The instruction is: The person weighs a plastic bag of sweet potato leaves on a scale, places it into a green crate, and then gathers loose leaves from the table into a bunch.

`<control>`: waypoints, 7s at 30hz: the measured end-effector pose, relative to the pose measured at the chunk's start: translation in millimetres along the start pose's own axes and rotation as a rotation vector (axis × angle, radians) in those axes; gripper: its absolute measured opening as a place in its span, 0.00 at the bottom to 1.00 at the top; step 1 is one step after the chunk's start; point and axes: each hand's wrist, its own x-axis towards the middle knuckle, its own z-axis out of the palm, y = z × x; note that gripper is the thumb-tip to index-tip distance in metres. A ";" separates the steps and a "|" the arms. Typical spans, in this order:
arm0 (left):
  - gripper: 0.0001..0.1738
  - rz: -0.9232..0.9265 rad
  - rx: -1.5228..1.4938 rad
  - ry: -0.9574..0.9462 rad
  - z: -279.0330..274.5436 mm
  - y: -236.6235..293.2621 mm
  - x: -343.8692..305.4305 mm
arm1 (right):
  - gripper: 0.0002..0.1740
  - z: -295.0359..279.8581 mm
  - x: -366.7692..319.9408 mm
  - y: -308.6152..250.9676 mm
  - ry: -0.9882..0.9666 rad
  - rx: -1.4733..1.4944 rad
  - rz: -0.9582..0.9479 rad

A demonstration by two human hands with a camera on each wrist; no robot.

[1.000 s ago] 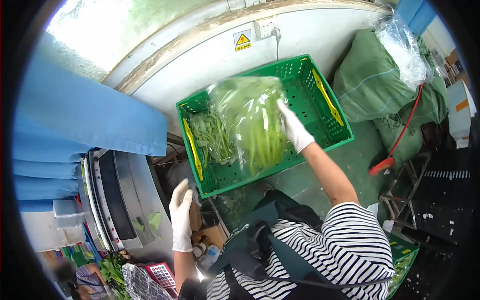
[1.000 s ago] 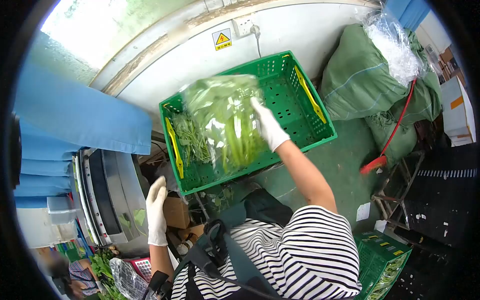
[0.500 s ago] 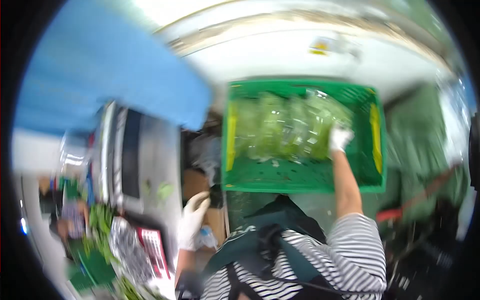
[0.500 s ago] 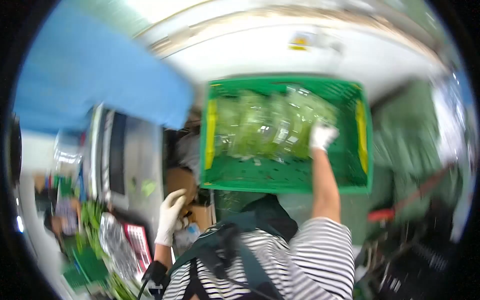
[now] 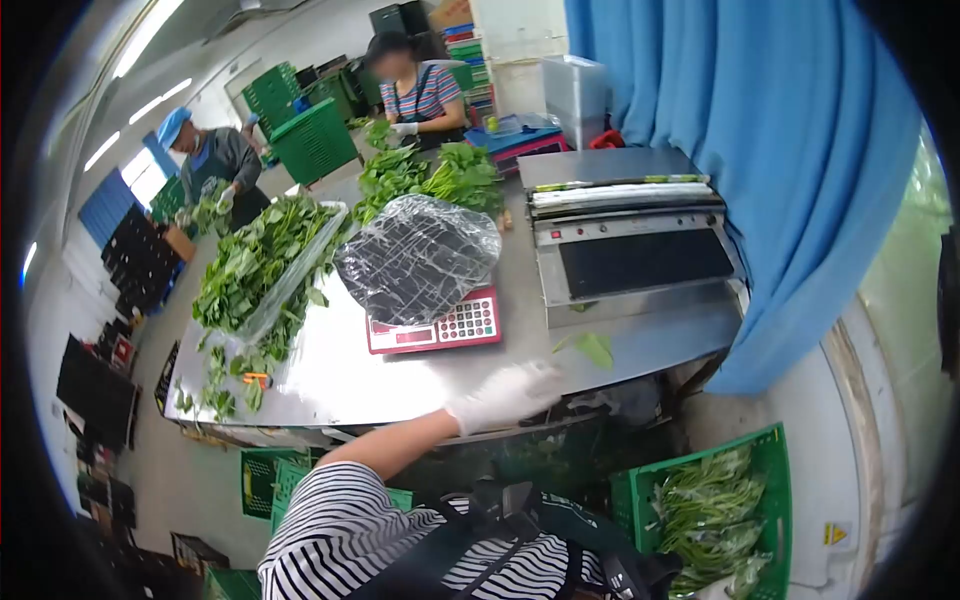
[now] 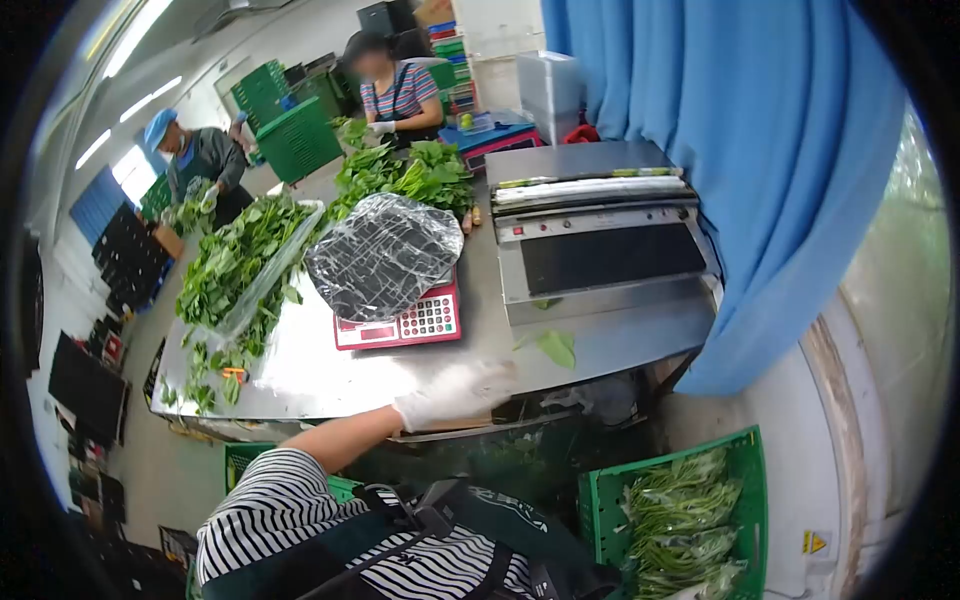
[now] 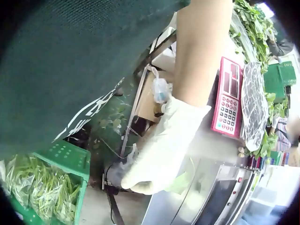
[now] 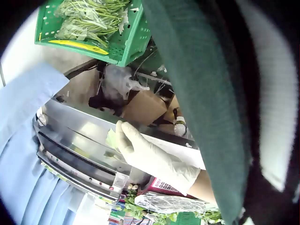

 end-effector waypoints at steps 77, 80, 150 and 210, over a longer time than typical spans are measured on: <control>0.33 -0.774 -0.351 0.584 -248.9 -619.6 -62.4 | 0.41 -259.9 -600.5 -670.5 -1.122 0.407 -2.302; 0.32 -0.822 -0.470 0.517 -252.0 -615.7 -49.6 | 0.41 -260.5 -600.4 -671.2 -1.133 0.389 -2.303; 0.64 -1.119 0.235 0.461 -263.5 -625.8 -46.1 | 0.39 -260.0 -600.0 -670.7 -1.164 0.449 -2.248; 0.34 -0.795 -0.029 0.866 -175.4 -271.9 -284.4 | 0.23 -443.4 -696.2 -532.3 -2.974 0.815 -0.537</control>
